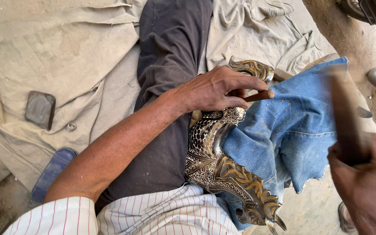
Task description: The person sits on the ground with an ornate metal horse figurine on their lap, holding a chisel against the figurine's surface and striking it with a wooden mallet to shape or detail the decoration. At the end they set the figurine aside and brush dust off the denim cloth on their lap.
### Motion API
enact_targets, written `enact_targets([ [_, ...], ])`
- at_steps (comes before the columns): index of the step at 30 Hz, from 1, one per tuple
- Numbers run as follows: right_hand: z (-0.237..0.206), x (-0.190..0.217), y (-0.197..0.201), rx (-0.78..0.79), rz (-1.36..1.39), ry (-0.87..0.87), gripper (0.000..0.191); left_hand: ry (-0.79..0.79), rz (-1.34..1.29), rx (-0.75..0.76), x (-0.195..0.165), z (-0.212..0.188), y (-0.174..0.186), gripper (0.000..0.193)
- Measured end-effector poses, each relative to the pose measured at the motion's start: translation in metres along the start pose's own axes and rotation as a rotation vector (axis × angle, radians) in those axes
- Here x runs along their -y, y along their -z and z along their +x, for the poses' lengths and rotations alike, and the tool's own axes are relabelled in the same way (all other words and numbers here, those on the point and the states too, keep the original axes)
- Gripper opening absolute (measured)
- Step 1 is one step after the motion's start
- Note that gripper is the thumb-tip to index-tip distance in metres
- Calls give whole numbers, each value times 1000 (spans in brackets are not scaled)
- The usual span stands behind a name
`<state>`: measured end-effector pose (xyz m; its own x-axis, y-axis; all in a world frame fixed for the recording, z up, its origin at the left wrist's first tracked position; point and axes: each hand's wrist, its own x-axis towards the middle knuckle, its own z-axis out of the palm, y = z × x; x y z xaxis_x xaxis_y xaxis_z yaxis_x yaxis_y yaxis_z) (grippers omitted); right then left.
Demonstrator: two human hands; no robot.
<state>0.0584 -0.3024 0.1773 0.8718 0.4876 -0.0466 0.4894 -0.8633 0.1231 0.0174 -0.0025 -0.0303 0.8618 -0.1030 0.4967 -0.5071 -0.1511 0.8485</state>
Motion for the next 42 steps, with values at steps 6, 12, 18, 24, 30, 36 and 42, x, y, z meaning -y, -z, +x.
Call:
enact_targets([
  [6,-4,-12,-11,147,-340,32,28,3,-42,9,-7,3,6,61],
  [12,-5,-6,-7,57,64,-11,17,17,-37,31,-11,4,8,60],
  [18,-11,-4,-8,-44,399,-40,17,-64,-81,-15,-4,4,4,61],
  [24,-17,10,0,-41,166,-63,19,-44,-24,0,-3,2,5,62],
  [30,-8,28,10,-44,75,17,16,1,-60,22,-4,3,6,60],
  [36,-16,36,6,-122,745,-362,15,-58,-94,3,-4,4,6,61],
  [42,-7,29,6,104,-404,81,26,-13,-65,52,-3,5,8,58],
])
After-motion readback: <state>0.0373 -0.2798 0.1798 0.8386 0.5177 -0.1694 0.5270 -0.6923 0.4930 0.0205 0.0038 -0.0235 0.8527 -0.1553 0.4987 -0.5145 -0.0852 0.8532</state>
